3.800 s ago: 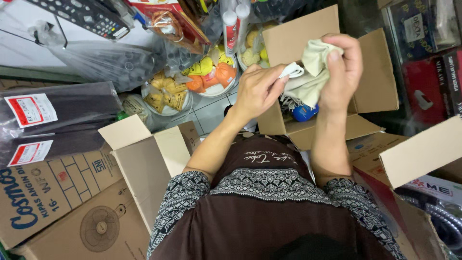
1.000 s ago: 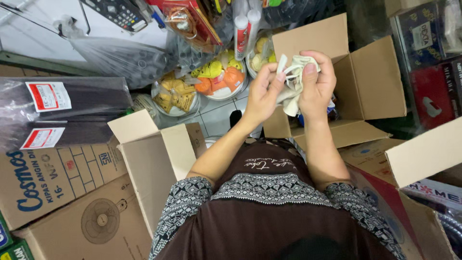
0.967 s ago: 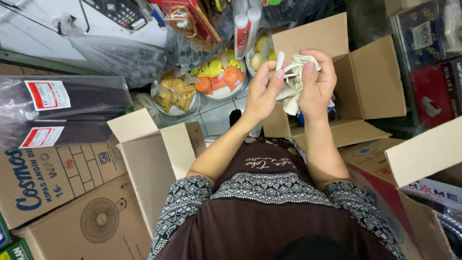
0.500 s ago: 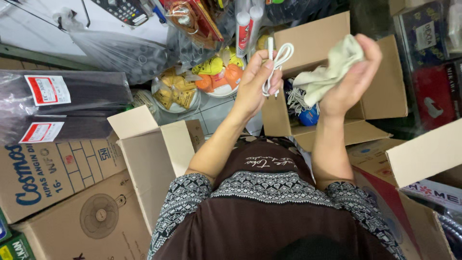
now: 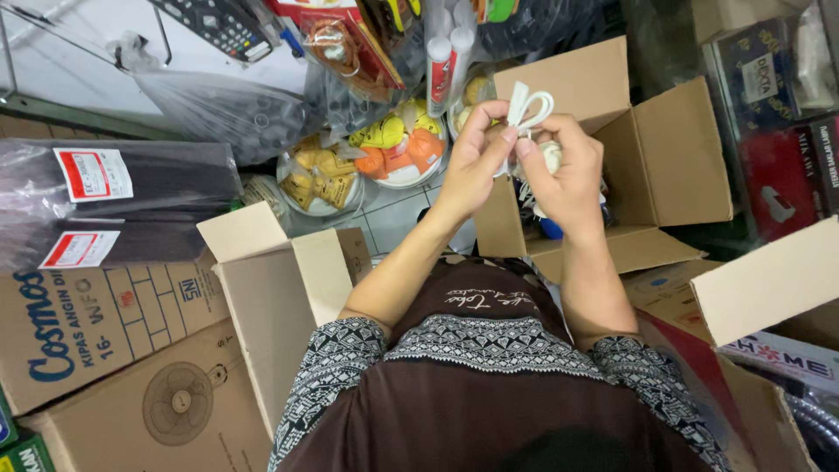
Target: The person wipes various packaged items, including flashlights and small tools, with a cloth and organizes them within cardboard boxes on the floor.
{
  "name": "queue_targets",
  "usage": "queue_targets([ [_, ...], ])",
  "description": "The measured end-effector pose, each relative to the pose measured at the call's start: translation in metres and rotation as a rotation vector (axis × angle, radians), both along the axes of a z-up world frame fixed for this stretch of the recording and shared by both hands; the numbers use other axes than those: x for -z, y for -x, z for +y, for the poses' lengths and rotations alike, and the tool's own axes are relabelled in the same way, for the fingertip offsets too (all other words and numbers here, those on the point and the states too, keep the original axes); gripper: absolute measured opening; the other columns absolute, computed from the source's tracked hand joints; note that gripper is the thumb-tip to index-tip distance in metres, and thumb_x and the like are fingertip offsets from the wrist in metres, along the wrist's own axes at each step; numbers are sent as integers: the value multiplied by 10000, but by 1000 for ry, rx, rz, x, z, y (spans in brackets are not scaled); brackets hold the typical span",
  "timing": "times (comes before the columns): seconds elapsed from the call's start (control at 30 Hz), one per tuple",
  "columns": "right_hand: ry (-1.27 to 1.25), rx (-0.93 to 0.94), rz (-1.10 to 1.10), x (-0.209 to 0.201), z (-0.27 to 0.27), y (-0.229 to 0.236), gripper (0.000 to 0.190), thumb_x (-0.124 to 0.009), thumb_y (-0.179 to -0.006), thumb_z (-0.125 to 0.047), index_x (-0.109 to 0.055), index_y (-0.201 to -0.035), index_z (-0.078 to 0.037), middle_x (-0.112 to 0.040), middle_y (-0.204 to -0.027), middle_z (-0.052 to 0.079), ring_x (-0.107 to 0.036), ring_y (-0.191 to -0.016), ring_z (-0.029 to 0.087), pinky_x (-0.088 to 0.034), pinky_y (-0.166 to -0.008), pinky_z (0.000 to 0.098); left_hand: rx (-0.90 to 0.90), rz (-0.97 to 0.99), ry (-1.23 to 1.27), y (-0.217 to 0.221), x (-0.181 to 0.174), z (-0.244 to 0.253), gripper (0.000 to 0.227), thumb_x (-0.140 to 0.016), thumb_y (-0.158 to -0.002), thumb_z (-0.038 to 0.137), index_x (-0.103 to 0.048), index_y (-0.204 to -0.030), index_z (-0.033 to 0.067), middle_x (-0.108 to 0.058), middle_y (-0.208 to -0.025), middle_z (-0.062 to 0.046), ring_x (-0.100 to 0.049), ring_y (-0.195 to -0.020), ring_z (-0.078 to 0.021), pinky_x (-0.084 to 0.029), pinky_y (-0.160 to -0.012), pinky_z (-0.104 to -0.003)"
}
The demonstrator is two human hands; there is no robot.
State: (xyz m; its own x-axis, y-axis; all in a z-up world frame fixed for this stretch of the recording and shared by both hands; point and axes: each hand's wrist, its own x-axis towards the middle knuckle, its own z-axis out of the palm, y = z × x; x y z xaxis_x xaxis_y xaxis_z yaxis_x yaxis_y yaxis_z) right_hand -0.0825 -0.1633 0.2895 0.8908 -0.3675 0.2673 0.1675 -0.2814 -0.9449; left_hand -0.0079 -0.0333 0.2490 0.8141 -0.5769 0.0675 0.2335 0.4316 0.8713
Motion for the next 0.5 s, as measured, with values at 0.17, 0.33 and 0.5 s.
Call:
queue_targets([
  [0.17, 201, 0, -170, -5, 0, -3, 109, -695, -1013, 3, -656, -1111, 30, -666, -981, 118, -641, -858, 164, -510, -768, 302, -33, -65, -2, -2, 11, -4, 246, -571, -1096, 80, -526, -1331, 21, -602, -1125, -30, -575, -1026, -101, -488, -929, -267],
  [0.33, 43, -22, -113, 28, -9, -7, 49, -647, -1072, -52, -657, -1083, -6, -636, -972, 73, -603, -862, 141, -487, -774, 292, -132, -343, -119, -3, 4, -4, 225, -600, -1083, 113, -584, -1285, 15, -547, -1151, -26, -567, -1060, -107, -492, -955, -253],
  [0.5, -915, -295, -19, 83, -19, -11, 73, -582, -1113, -120, -621, -1117, -58, -667, -1111, 41, -639, -994, 121, -517, -895, 279, -123, -546, -201, -6, -13, -4, 214, -634, -1037, 93, -634, -1229, -2, -579, -1126, -60, -573, -1053, -151, -493, -958, -282],
])
